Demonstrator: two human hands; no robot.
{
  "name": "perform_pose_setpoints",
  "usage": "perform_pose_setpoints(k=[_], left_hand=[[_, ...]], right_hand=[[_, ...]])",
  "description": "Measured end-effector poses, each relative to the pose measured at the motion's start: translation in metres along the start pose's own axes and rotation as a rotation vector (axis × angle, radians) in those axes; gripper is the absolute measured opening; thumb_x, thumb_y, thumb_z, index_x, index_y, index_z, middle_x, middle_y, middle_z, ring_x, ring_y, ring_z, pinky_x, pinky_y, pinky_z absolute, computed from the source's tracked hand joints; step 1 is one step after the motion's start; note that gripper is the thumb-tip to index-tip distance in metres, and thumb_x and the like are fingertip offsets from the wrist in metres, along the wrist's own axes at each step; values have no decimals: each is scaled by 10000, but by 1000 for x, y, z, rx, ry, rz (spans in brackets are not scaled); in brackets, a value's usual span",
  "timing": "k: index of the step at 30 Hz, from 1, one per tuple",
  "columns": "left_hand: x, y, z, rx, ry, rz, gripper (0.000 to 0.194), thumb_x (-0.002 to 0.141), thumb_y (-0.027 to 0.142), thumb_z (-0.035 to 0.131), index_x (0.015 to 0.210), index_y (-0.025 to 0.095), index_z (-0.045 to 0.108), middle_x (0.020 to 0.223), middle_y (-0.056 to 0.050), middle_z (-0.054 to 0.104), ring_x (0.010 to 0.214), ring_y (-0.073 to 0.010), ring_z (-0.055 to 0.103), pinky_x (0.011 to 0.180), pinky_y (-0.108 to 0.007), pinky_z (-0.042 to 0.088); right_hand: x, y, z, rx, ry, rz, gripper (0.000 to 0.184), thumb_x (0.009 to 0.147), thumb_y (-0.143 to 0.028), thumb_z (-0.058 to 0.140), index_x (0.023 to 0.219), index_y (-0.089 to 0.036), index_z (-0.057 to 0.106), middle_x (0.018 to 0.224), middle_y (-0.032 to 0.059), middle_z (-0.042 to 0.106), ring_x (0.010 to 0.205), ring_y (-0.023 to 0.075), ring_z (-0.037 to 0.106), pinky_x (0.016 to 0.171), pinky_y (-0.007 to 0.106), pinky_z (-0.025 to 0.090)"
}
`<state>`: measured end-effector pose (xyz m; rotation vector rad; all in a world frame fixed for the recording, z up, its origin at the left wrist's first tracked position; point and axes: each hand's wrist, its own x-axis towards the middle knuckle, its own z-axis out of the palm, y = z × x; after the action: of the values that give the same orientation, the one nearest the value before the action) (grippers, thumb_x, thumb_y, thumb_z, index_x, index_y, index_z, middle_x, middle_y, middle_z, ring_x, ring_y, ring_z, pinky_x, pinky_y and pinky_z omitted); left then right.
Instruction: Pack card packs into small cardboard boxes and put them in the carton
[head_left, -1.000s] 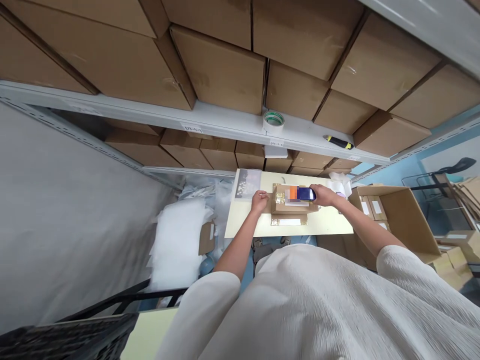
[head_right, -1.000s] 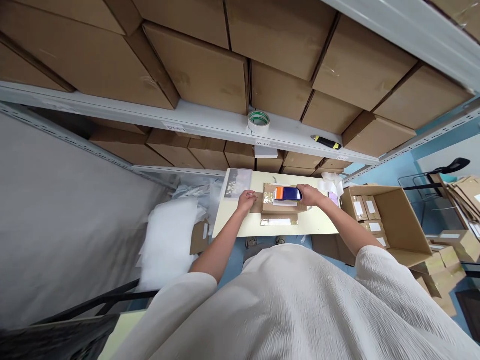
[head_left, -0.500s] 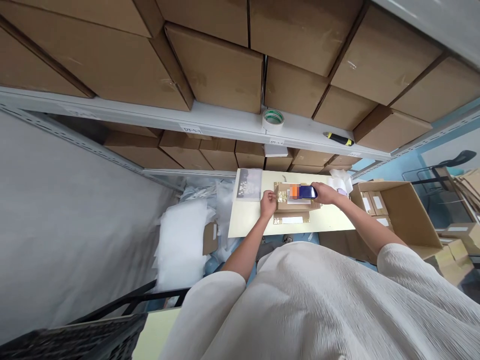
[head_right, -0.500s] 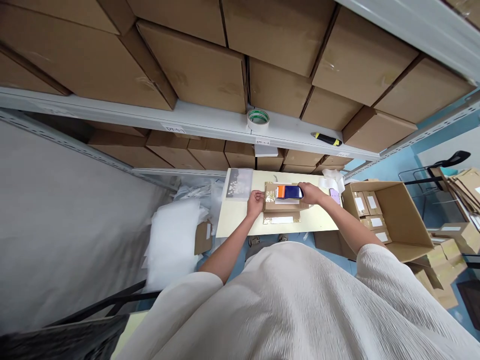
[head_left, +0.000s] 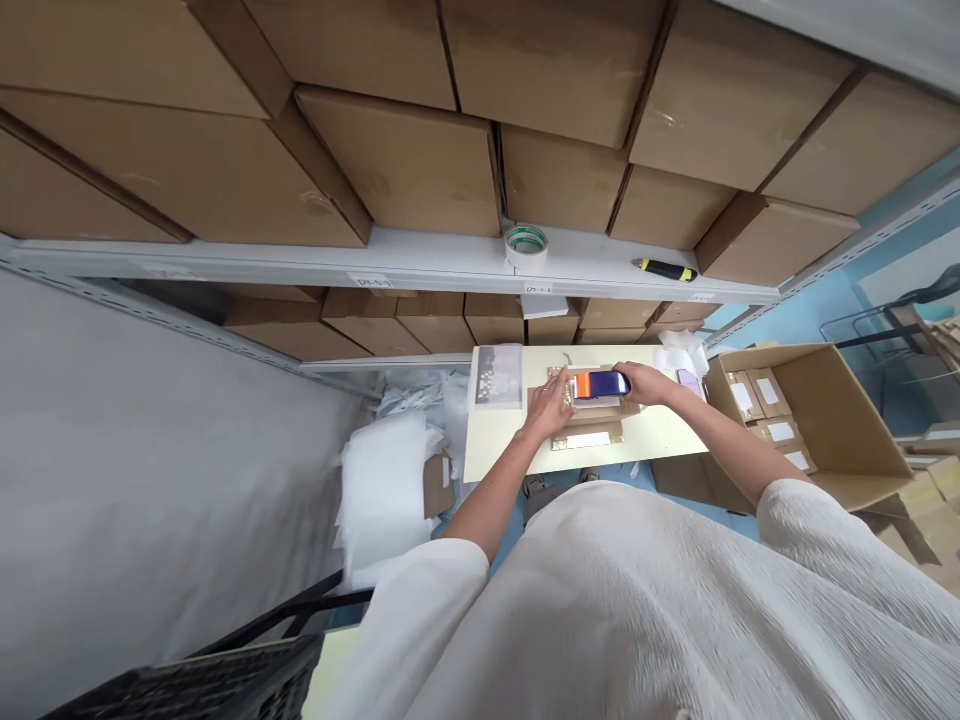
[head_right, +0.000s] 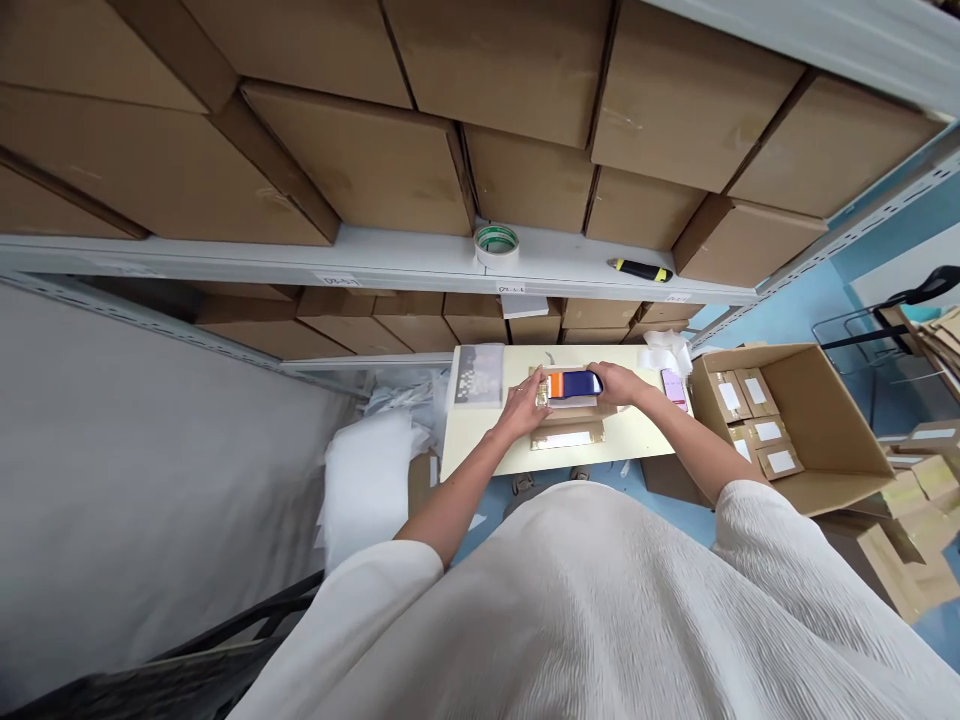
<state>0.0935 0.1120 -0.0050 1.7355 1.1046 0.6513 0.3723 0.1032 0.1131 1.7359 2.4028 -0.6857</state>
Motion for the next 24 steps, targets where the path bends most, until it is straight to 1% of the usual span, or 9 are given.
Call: perform_pose_setpoints(k=[3, 5, 9, 13, 18, 21, 24], left_hand=[[-1, -6, 1, 67, -30, 16, 1015, 795, 248, 823, 1699, 280, 363, 1644, -168, 572, 1635, -381, 404, 1313, -541, 279], [-2, -9, 1, 104, -46, 20, 1001, 812, 269, 803, 1704, 274, 349, 1666, -171, 551, 1643, -376, 389, 1316, -533, 279], [-1, -12, 3, 161, -51, -3, 979, 824, 282, 787, 1700, 257, 351, 1704, -188, 499, 1660, -392, 353, 1328, -541, 271], [1, -17, 5, 199, -63, -5, 949, 852, 304, 768, 1702, 244, 352, 1731, -193, 461, 1673, -405, 322, 1337, -555, 269], [1, -21, 5, 275, -106, -32, 941, 886, 341, 727, 1729, 242, 320, 1783, -175, 389, 1693, -406, 268, 1353, -571, 238], [2, -22, 3, 301, -116, -39, 955, 880, 351, 718, 1738, 260, 309, 1793, -158, 374, 1691, -401, 274, 1345, -572, 274], [4, -22, 2, 331, -127, -36, 955, 875, 348, 715, 1737, 243, 316, 1788, -157, 381, 1690, -402, 272, 1348, -569, 289]], right_hand=[[1, 1, -2, -41, -42, 36, 457, 845, -200, 761, 1280, -245, 628, 1203, 88, 739, 1020, 264, 693, 768, 298, 467], [1, 4, -4, -65, -65, 44, 446, 851, -220, 773, 1271, -256, 630, 1213, 93, 740, 1007, 267, 697, 728, 298, 451], [-8, 20, -10, -80, -89, 46, 444, 827, -222, 809, 1235, -266, 638, 1192, 102, 741, 1012, 281, 697, 702, 301, 438], [-27, 50, -15, -48, -80, 77, 411, 807, -166, 801, 1176, -261, 648, 1170, 109, 738, 1006, 291, 692, 686, 309, 424], [-52, 93, -13, -22, -79, 108, 370, 792, -149, 789, 1121, -258, 661, 1142, 101, 734, 990, 288, 683, 709, 314, 427], [-67, 123, -10, -16, -85, 119, 362, 792, -151, 781, 1122, -248, 667, 1137, 102, 739, 966, 277, 682, 710, 316, 423], [-82, 155, -8, -2, -80, 136, 362, 777, -136, 794, 1104, -238, 674, 1111, 105, 744, 930, 271, 680, 697, 319, 416]])
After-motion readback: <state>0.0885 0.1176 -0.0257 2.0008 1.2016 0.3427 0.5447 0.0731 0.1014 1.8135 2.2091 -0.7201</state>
